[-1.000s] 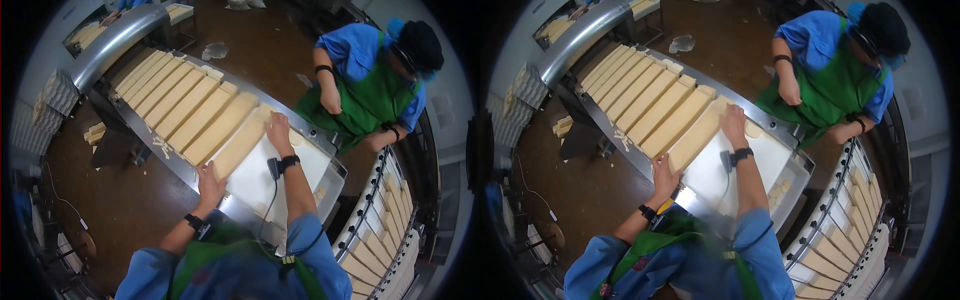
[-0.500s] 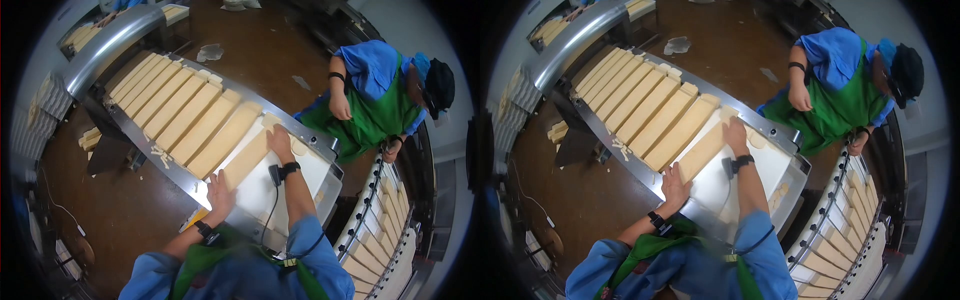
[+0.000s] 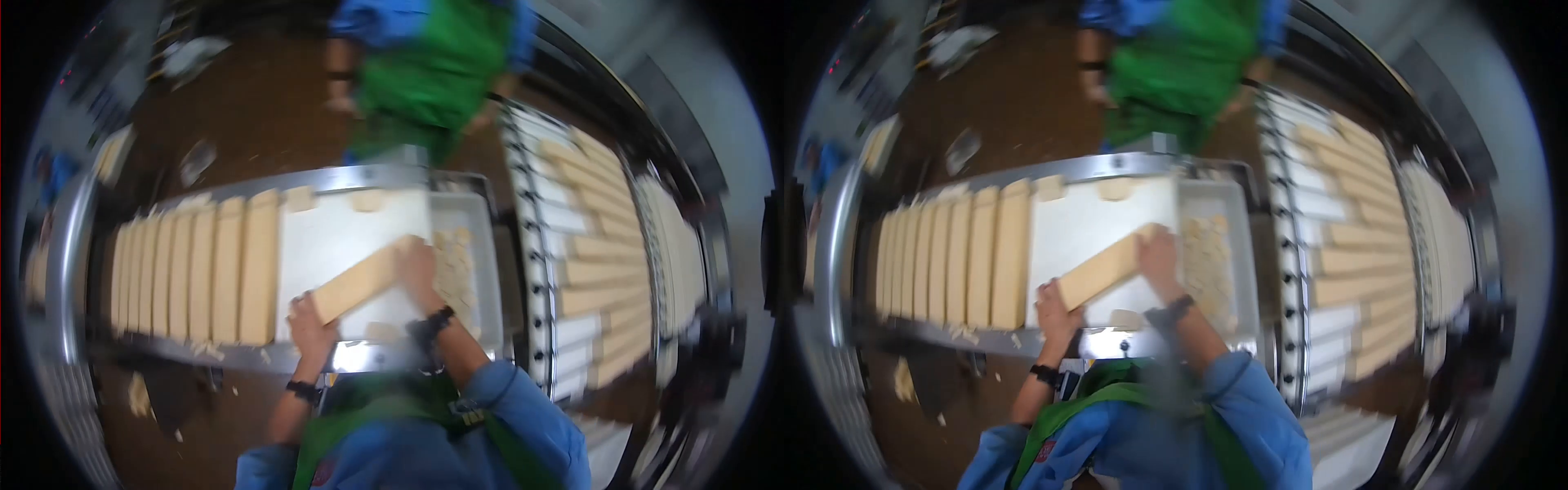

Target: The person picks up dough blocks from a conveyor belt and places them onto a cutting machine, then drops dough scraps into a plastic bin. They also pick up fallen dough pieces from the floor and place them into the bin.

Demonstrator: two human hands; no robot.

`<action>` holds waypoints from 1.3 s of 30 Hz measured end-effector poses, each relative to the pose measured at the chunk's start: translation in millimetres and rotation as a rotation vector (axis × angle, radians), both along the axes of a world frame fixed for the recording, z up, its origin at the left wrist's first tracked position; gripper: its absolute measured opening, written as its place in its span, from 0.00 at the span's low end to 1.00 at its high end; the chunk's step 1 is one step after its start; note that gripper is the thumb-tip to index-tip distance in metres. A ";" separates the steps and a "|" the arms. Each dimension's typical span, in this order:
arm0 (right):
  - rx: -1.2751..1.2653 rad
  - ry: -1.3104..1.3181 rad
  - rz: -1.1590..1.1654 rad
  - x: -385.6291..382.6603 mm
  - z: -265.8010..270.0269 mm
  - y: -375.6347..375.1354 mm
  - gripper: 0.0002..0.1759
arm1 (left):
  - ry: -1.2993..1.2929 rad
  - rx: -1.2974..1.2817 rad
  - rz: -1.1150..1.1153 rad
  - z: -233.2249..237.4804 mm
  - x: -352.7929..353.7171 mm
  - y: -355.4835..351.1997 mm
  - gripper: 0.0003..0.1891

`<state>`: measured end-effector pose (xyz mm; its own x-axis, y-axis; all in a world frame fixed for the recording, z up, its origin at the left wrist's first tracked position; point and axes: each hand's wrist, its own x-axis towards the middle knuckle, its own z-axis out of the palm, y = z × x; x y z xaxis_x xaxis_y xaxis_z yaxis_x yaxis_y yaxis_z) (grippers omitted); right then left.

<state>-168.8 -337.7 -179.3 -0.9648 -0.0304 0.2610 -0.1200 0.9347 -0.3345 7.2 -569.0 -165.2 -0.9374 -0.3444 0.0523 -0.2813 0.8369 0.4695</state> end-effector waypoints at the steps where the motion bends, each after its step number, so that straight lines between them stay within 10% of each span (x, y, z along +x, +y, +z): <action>1: -0.147 0.064 0.003 11.7 11.6 7.2 0.27 | -0.011 0.069 0.016 13.3 0.7 9.3 0.44; 16: -0.302 0.467 -0.794 180.4 128.7 464.8 0.21 | 0.103 0.268 -0.805 163.1 19.7 378.8 0.40; 22: -0.075 -0.033 -0.755 185.8 108.1 598.6 0.31 | -0.023 0.285 -0.976 176.0 17.8 482.9 0.33; 24: 0.121 -0.376 -0.812 176.2 111.3 612.8 0.34 | 0.194 0.234 -1.035 164.7 4.8 503.6 0.34; 31: 0.464 -0.079 -0.795 197.6 107.8 573.5 0.38 | -0.002 0.515 -0.840 121.8 -8.0 572.7 0.33; 35: -0.172 -0.015 -0.351 226.1 85.0 509.1 0.40 | -0.021 0.607 -0.766 120.3 -3.5 571.8 0.31; 39: 0.025 -0.141 -0.273 240.5 101.9 469.4 0.43 | -0.031 0.668 -0.783 126.5 -5.2 564.9 0.27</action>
<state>71.8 131.6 -77.4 -0.9649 0.2300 0.1268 0.1825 0.9343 -0.3064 2.1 -4.1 -38.7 -0.9093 0.4137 0.0463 0.2106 0.3614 0.9083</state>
